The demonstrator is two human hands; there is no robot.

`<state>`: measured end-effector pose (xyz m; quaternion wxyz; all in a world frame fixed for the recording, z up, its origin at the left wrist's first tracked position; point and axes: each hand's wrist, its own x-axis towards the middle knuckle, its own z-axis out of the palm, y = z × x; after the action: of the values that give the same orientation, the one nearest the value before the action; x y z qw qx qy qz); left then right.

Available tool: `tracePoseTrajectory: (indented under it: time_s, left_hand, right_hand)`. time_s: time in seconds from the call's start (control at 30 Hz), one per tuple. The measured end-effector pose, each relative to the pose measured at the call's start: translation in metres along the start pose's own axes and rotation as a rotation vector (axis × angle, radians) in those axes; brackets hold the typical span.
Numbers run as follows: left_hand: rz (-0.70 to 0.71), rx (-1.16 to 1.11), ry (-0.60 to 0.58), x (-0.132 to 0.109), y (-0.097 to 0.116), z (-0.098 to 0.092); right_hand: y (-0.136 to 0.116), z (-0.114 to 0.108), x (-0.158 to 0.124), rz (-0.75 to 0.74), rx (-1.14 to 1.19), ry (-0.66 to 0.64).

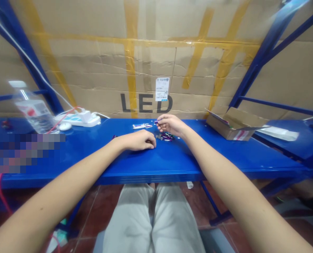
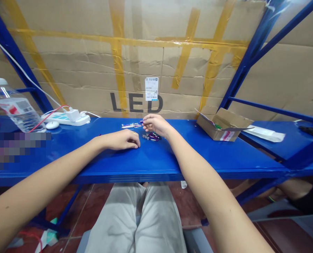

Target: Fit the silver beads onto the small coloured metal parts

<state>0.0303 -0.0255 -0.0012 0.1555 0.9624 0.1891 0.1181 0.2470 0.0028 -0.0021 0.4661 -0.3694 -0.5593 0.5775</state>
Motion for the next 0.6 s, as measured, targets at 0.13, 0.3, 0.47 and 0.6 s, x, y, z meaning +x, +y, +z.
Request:
tracePoseTrajectory:
  time_s: [0.13,0.3,0.47,0.6]
  left_hand:
    - [0.052,0.049,0.071,0.002,-0.004,0.004]
    - [0.047,0.105,0.071,0.0,-0.002,0.003]
    - [0.005,0.069,0.055,-0.001,-0.004,0.003]
    - [-0.049,0.102,0.171,-0.001,-0.007,0.003]
  right_hand:
    - [0.0,-0.002,-0.001,-0.015,-0.023,-0.067]
    - [0.001,-0.005,-0.001,-0.075,-0.065,-0.097]
    - [0.002,-0.008,0.001,-0.153,-0.167,-0.106]
    - [0.004,-0.011,0.004,-0.203,-0.326,-0.103]
